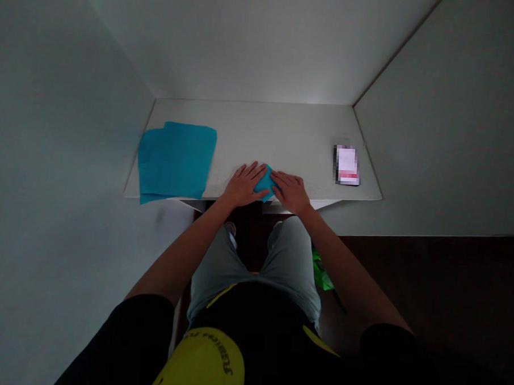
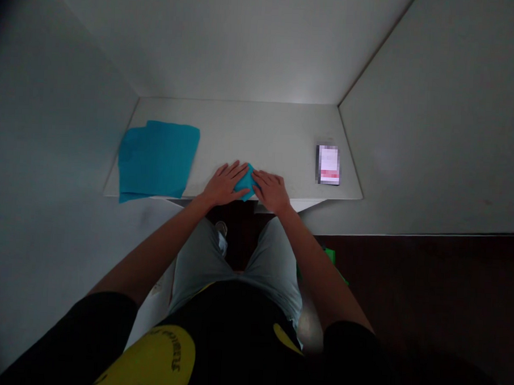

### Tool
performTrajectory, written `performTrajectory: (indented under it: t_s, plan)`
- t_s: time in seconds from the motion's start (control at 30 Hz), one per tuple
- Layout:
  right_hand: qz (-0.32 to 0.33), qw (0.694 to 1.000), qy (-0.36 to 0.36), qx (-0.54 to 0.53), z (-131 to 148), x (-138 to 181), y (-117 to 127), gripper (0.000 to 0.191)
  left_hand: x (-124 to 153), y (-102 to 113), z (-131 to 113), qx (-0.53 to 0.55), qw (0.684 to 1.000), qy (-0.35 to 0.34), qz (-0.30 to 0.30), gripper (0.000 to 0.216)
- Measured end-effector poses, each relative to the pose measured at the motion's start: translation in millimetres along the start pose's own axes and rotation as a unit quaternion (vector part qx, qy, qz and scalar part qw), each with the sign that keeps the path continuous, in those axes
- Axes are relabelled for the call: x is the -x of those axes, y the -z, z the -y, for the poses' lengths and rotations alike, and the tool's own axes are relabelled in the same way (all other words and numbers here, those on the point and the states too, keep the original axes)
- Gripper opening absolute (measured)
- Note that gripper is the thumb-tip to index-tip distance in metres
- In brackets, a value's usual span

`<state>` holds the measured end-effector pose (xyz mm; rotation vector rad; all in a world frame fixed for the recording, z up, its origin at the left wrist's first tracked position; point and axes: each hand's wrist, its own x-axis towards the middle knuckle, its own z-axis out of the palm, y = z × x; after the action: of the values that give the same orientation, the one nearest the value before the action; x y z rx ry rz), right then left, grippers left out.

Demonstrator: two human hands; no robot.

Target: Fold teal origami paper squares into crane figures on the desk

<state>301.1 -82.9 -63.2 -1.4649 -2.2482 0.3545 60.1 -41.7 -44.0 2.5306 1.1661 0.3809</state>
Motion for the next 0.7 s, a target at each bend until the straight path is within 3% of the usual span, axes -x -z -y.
performTrajectory:
  t_s: [0.27,0.53,0.7]
  plan:
    - [0.016,0.998,0.018,0.051,2.4,4.9,-1.1,0.062,8.0,4.3,10.2,0.008,0.999,-0.031,0.012,0.071]
    - [0.043,0.996,0.050,0.052,-9.8,18.7,9.2,0.082,27.6,13.4,18.4,-0.008,0.998,-0.053,0.019,0.093]
    - [0.055,0.997,0.045,0.039,-16.8,24.6,15.5,0.082,28.4,14.0,23.8,0.041,0.999,-0.022,-0.007,0.072]
